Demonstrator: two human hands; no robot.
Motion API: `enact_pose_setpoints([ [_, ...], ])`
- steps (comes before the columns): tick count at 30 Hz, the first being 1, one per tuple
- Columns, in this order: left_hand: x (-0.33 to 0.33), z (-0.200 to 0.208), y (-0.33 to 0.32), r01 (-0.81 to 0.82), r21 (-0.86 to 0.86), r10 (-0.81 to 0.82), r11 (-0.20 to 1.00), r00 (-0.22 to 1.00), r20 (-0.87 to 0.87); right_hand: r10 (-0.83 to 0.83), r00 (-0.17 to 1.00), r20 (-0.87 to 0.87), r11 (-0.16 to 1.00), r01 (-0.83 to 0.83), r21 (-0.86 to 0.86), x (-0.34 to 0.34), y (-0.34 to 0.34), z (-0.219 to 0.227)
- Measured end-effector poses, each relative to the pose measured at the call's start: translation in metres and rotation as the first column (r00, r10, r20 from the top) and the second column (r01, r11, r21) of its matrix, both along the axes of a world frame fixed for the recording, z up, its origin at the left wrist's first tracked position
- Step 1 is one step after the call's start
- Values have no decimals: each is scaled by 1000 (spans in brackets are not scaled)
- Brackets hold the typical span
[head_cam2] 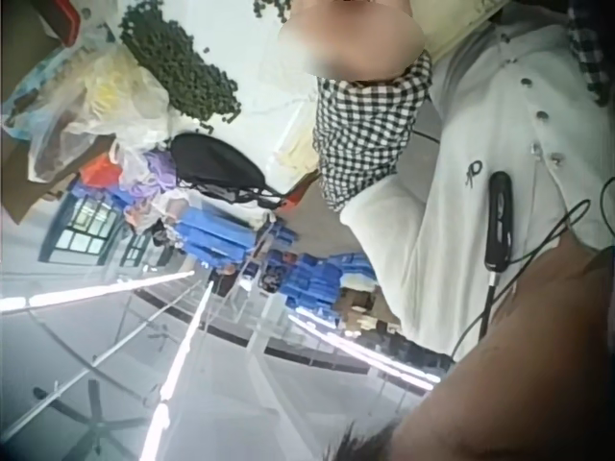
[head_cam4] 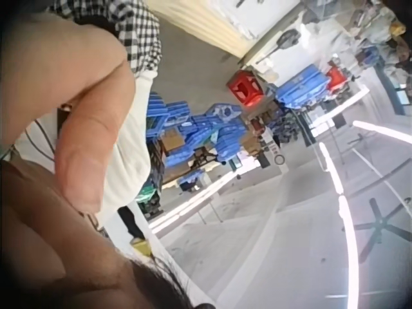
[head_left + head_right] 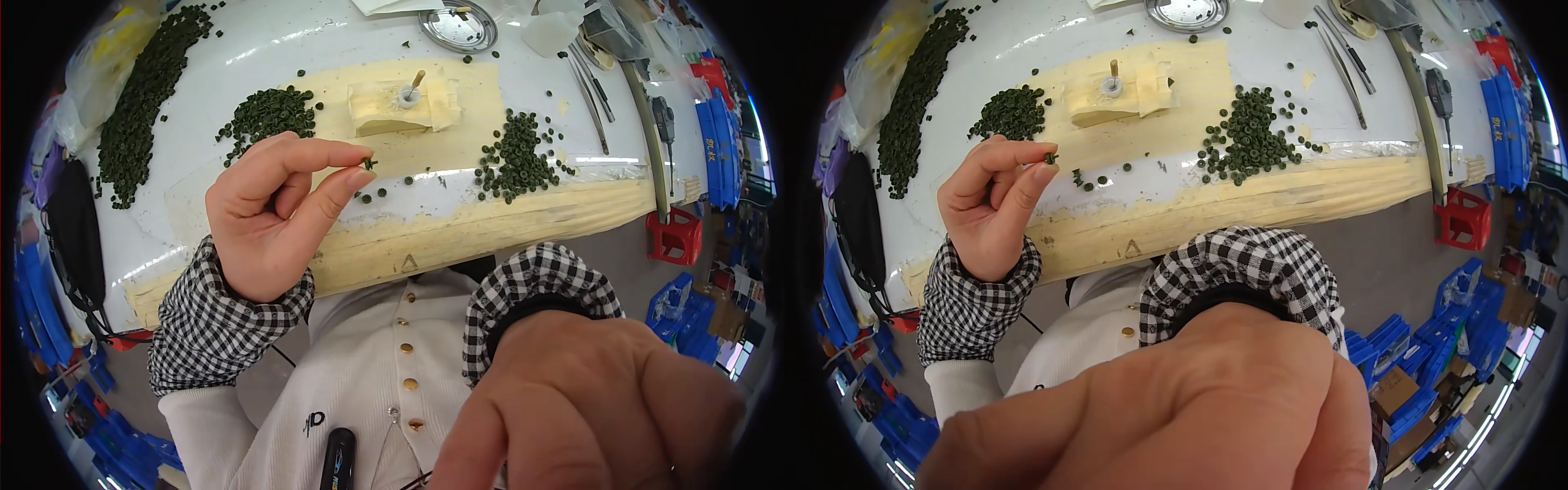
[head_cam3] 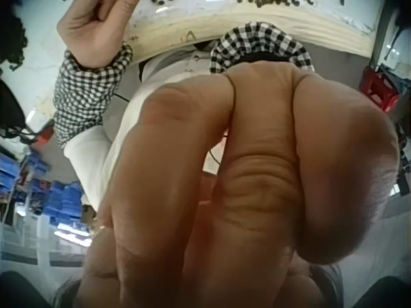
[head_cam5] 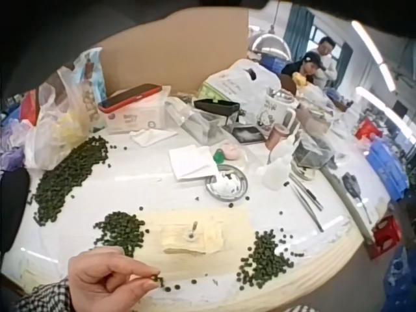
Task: Picking small green plastic components and inserting them into a white mounting jig.
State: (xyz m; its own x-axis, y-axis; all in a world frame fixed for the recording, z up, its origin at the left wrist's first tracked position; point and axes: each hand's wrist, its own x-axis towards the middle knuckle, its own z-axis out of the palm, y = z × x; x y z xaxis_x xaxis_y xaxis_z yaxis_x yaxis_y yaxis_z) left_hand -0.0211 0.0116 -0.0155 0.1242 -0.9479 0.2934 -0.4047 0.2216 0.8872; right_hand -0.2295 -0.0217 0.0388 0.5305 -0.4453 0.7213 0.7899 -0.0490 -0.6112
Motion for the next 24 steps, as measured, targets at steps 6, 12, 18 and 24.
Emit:
enact_pose_setpoints([
  [6,1,-2,1,-15,-17,15,1000,1000,-17,26,999,21,1000,-26,3,3,0,4],
  [12,-1,0,-2,5,6,-4,1000,1000,-31,27,1000,12,1000,-27,2,7,-2,-1],
  [18,1,-4,2,-17,-14,17,1000,999,-33,25,1000,3,1000,-25,-1,7,-4,6],
  [24,-2,-2,-2,-3,10,4,1000,999,-46,13,999,-29,1000,-13,-4,8,-9,4],
])
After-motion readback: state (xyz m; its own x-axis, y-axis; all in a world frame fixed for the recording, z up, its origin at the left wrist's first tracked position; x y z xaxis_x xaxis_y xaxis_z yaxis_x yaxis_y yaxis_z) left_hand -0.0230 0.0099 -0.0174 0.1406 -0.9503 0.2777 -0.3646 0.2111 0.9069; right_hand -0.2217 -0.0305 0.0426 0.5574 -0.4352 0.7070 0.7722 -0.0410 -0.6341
